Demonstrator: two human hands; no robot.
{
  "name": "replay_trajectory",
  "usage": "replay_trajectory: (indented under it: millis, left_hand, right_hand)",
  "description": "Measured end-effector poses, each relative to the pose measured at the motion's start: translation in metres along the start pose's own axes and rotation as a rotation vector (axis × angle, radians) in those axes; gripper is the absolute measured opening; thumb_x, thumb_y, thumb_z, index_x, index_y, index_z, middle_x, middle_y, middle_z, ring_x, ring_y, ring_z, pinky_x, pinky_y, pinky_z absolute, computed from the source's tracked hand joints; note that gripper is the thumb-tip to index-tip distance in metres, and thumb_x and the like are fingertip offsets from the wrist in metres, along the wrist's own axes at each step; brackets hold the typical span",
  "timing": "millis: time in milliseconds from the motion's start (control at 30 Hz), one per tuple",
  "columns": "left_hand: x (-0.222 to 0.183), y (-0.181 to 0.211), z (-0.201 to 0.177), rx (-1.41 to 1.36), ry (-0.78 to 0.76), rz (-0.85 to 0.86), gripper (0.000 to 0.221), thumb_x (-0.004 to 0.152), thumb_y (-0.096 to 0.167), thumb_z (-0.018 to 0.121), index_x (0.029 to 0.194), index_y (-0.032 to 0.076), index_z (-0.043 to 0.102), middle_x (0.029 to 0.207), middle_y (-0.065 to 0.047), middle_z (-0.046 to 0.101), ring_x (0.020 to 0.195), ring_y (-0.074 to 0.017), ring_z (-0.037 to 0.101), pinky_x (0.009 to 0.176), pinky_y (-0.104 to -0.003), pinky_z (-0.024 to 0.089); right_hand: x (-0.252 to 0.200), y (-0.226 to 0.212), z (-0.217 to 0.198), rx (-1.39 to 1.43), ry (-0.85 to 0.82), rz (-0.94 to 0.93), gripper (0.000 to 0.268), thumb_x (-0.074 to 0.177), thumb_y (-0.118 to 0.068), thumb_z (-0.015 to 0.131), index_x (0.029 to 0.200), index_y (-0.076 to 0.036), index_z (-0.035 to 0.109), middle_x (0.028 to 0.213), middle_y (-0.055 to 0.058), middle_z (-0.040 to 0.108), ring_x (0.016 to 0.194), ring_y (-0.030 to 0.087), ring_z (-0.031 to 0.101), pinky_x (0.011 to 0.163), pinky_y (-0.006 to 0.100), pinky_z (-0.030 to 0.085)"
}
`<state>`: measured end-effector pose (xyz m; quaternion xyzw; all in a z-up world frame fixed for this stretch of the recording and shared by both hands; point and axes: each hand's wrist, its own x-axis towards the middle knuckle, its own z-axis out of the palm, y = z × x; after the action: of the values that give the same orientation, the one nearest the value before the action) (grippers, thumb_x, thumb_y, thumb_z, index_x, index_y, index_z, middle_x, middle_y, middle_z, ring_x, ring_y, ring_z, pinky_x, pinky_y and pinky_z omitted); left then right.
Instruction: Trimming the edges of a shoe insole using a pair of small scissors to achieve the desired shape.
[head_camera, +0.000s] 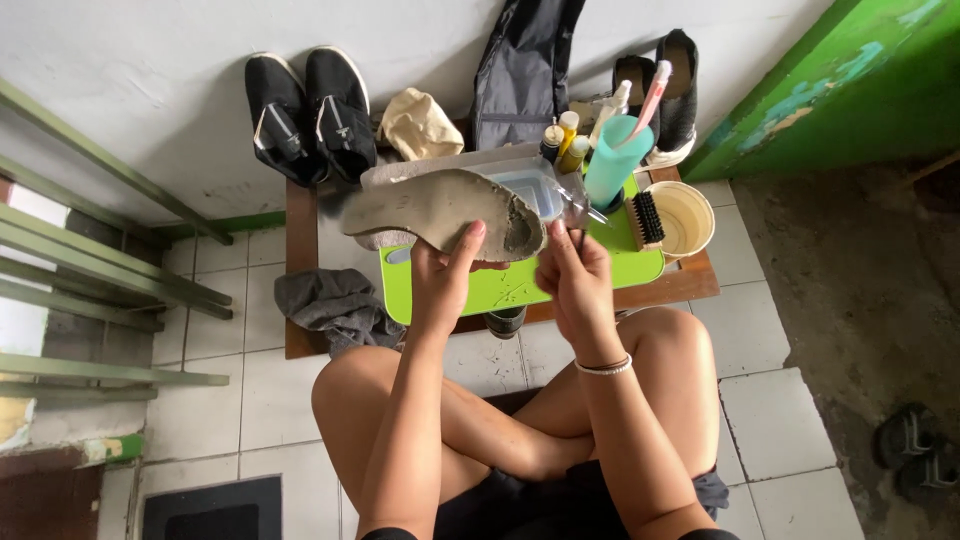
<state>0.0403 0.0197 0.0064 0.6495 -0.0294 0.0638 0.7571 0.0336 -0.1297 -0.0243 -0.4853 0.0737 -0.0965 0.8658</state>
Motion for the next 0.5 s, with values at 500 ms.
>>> replay_trajectory:
  millis: [500]
  left_hand:
    - [-0.010,-0.025,-0.015,0.261,0.043,0.411,0.033,0.100,0.018,0.068,0.069,0.010,0.062,0.045,0.002,0.049,0.043,-0.0003,0.037,0.049,-0.018,0.035]
  right_hand:
    - [-0.002,-0.029,0.021,-0.820,-0.078,-0.709,0.007,0.092,0.002,0.079,0.098,-0.003,0.080,0.063,0.011,0.059,0.058,0.012,0.052,0.056,0.028,0.043]
